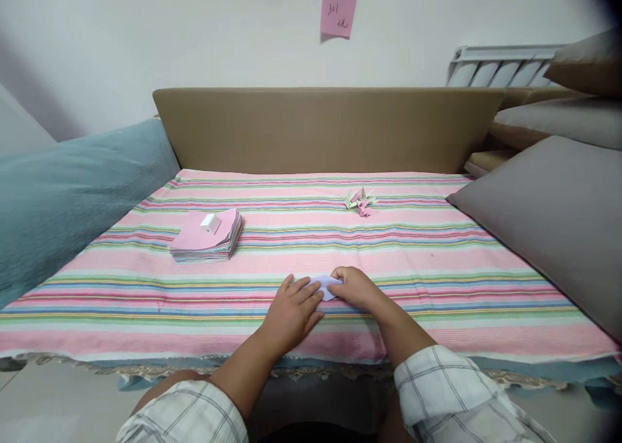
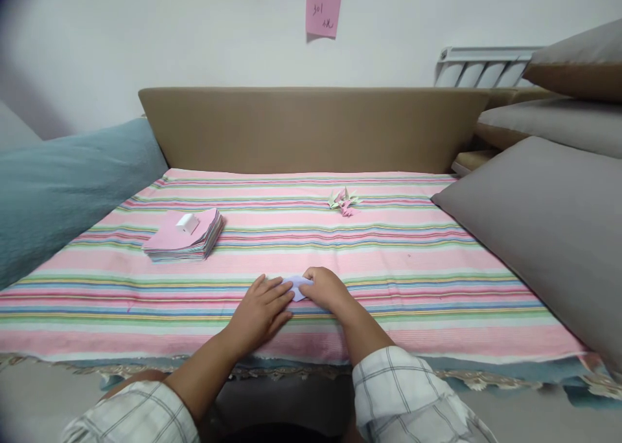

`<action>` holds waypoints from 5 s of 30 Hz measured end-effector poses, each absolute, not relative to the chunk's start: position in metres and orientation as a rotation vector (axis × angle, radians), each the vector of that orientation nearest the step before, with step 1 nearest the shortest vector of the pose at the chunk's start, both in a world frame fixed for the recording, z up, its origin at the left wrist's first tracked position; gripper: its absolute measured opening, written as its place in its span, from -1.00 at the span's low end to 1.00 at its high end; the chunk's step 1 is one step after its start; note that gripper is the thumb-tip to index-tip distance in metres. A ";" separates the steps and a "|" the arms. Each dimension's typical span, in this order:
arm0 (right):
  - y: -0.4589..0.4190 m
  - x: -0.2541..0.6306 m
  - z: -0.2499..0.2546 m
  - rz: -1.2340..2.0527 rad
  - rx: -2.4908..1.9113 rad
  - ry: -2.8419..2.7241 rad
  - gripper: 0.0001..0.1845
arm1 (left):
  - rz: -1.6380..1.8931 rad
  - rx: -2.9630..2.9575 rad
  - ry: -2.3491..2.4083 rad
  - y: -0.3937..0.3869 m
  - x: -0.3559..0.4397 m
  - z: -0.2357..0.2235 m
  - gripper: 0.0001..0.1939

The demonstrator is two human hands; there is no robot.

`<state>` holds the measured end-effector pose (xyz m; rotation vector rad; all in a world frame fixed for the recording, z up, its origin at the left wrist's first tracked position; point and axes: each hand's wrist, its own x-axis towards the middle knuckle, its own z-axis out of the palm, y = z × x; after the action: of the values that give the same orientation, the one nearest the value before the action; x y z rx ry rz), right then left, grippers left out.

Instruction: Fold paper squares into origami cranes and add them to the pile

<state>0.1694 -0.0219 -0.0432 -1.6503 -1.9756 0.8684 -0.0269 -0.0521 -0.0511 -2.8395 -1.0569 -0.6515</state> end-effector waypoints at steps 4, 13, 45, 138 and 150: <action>-0.022 0.164 -0.038 0.748 -1.707 -2.011 -0.88 | -0.509 -2.881 -1.065 -0.052 -0.027 -0.057 -0.55; -0.029 0.168 -0.039 0.516 -1.923 -1.982 -0.84 | -0.495 -2.894 -1.039 -0.052 -0.024 -0.056 -0.56; -0.055 0.177 -0.057 0.220 -1.440 -2.221 -0.84 | -0.706 -2.914 -1.301 -0.026 -0.006 -0.052 -0.89; -0.049 0.186 -0.069 0.291 -1.343 -2.158 -0.75 | -0.749 -2.910 -1.493 -0.028 -0.009 -0.052 -0.81; -0.048 0.185 -0.071 0.303 -1.381 -2.172 -0.74 | -0.671 -2.895 -1.394 -0.029 -0.010 -0.053 -0.80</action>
<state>0.1853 -0.0480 -0.0708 -1.3811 -2.1720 0.3025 -0.0096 -0.0291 -0.0534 -2.8947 -1.3940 -0.6708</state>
